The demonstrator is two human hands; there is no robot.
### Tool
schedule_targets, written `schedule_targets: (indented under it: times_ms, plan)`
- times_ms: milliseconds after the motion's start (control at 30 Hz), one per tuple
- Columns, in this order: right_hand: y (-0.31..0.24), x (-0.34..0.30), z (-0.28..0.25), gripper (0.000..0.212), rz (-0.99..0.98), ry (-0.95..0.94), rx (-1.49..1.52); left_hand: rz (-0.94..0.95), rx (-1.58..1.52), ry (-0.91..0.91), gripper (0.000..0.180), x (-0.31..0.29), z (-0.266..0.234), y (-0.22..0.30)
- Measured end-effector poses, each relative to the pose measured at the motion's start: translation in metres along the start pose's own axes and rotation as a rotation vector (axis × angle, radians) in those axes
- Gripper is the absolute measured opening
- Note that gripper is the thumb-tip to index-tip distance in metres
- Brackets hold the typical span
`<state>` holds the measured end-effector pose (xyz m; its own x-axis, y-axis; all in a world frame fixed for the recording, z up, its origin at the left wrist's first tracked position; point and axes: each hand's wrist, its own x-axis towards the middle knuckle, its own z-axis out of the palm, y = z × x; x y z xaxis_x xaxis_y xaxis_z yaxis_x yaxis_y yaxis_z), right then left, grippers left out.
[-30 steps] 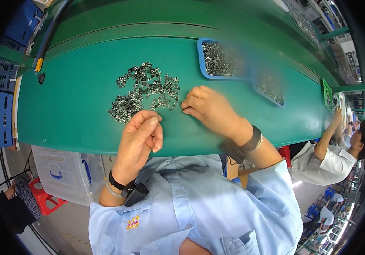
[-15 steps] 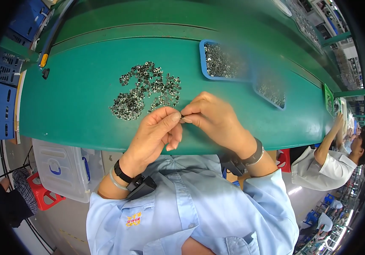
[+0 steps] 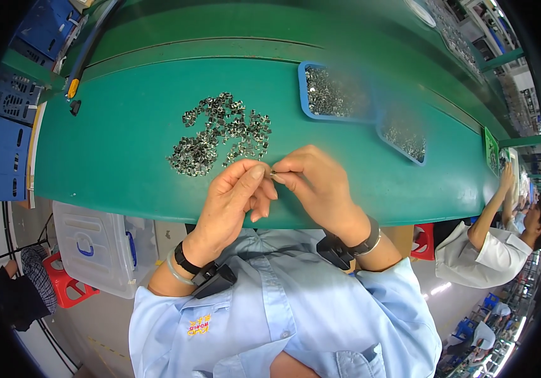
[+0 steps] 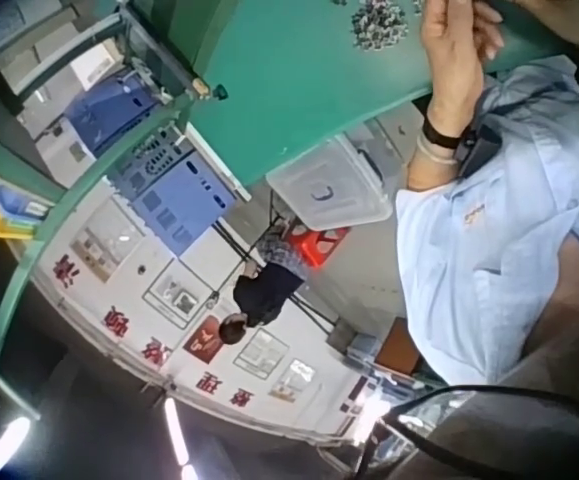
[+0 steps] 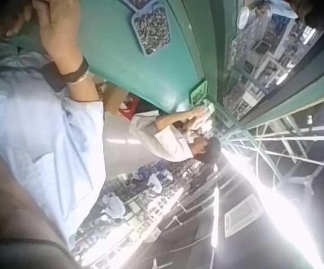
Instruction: The person picks up a metal component from the table and a small black part from a blue tray, presses them together, and places the assembly into a pile.
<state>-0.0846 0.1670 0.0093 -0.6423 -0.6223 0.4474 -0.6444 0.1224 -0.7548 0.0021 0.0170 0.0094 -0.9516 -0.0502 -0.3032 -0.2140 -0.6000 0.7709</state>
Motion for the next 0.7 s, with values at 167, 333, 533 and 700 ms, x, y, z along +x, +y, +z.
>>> schedule_targets:
  times_ms: [167, 333, 533, 700]
  plan:
    - [-0.003, 0.002, -0.002, 0.021, -0.016, 0.021, -0.011, -0.036, -0.059, -0.06, 0.017, 0.002, -0.002, 0.002]
    - [-0.004, 0.0, 0.001, 0.018, 0.002, 0.039, 0.049, -0.048, -0.128, -0.098, 0.014, 0.005, -0.005, -0.002]
    - [-0.007, -0.004, 0.005, 0.018, 0.065, 0.047, 0.125, -0.007, -0.232, -0.154, 0.014, 0.008, -0.009, -0.011]
    - [-0.006, -0.007, 0.011, 0.018, 0.116, 0.079, 0.202, 0.045, -0.336, -0.163, 0.013, 0.01, -0.008, -0.021]
